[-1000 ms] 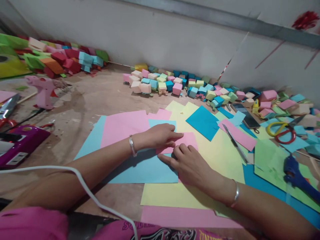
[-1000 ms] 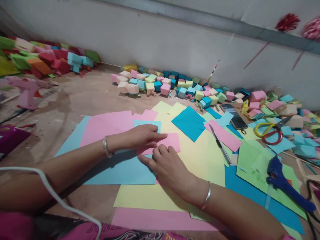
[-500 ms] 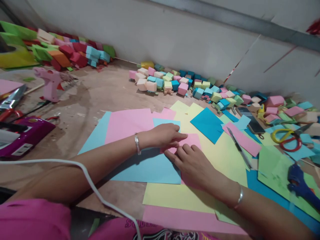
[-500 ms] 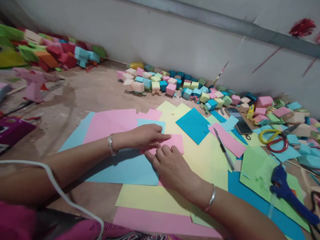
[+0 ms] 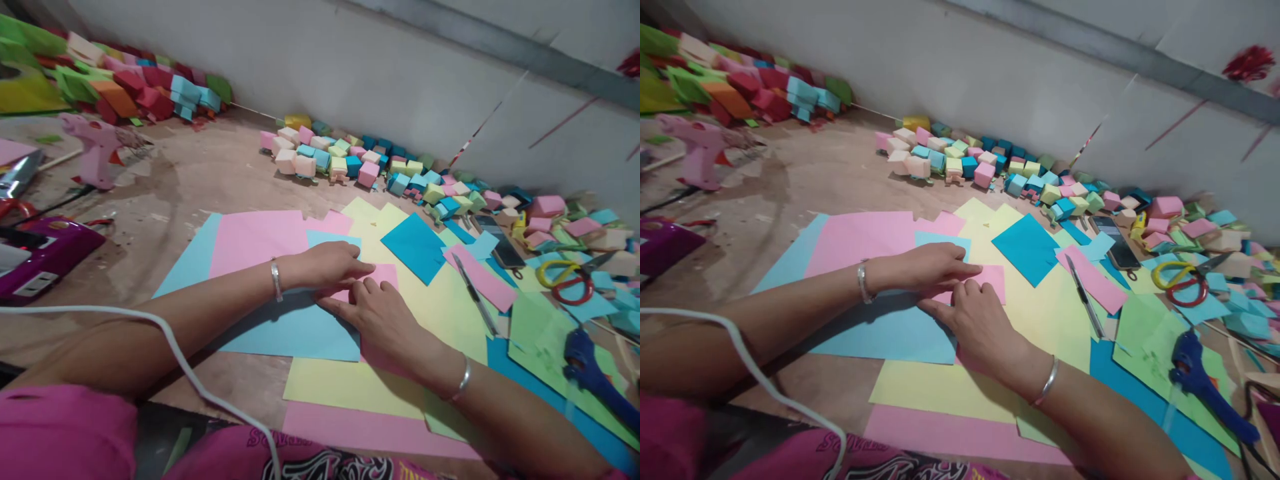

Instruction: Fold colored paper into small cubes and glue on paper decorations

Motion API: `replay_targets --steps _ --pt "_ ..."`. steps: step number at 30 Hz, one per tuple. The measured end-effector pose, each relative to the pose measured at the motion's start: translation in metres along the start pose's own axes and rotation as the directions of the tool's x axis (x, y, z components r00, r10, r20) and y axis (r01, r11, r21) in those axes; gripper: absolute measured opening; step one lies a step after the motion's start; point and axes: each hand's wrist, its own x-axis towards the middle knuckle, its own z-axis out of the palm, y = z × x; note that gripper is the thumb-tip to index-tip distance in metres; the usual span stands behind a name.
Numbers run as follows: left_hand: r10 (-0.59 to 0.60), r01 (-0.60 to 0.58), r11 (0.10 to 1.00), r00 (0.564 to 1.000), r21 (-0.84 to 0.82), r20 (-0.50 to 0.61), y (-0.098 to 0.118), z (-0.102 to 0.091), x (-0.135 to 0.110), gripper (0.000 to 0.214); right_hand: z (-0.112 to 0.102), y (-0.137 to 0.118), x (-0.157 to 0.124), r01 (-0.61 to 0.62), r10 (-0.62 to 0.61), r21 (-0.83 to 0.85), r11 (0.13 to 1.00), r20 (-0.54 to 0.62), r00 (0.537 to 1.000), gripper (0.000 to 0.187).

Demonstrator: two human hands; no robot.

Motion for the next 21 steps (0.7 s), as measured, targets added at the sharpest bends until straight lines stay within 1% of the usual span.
replay_targets --steps 7,11,14,16,18,19,21 --pt "0.020 -0.019 1.000 0.999 -0.024 0.025 -0.005 0.001 0.001 0.027 -0.006 -0.003 -0.012 -0.028 0.029 -0.077 0.997 0.017 0.999 0.067" --pt "0.016 -0.015 0.999 1.000 -0.041 0.017 -0.007 0.003 0.002 0.027 -0.006 -0.007 -0.015 -0.083 0.091 -0.109 0.990 0.065 0.994 0.049" --pt "0.010 -0.009 1.000 1.000 -0.023 0.018 -0.005 0.002 0.002 0.027 -0.004 -0.012 -0.008 -0.037 0.041 -0.085 0.996 0.050 0.998 0.041" --pt "0.012 -0.012 1.000 1.000 -0.010 0.015 -0.005 0.002 0.002 0.027 -0.007 -0.016 -0.001 -0.010 0.011 -0.012 1.000 0.034 0.999 0.039" --pt "0.007 -0.007 1.000 1.000 0.000 0.008 -0.006 0.002 0.001 0.025 -0.017 -0.020 0.004 0.048 -0.055 0.178 0.983 0.034 0.998 0.035" --pt "0.002 -0.002 1.000 1.000 0.003 0.002 -0.007 0.002 0.001 0.024 -0.023 -0.022 0.004 0.100 -0.114 0.296 0.950 0.032 0.993 0.033" --pt "-0.004 0.004 1.000 1.000 -0.002 0.011 -0.010 0.003 0.000 0.024 -0.037 -0.025 -0.002 0.235 -0.271 0.515 0.824 -0.007 0.963 0.030"
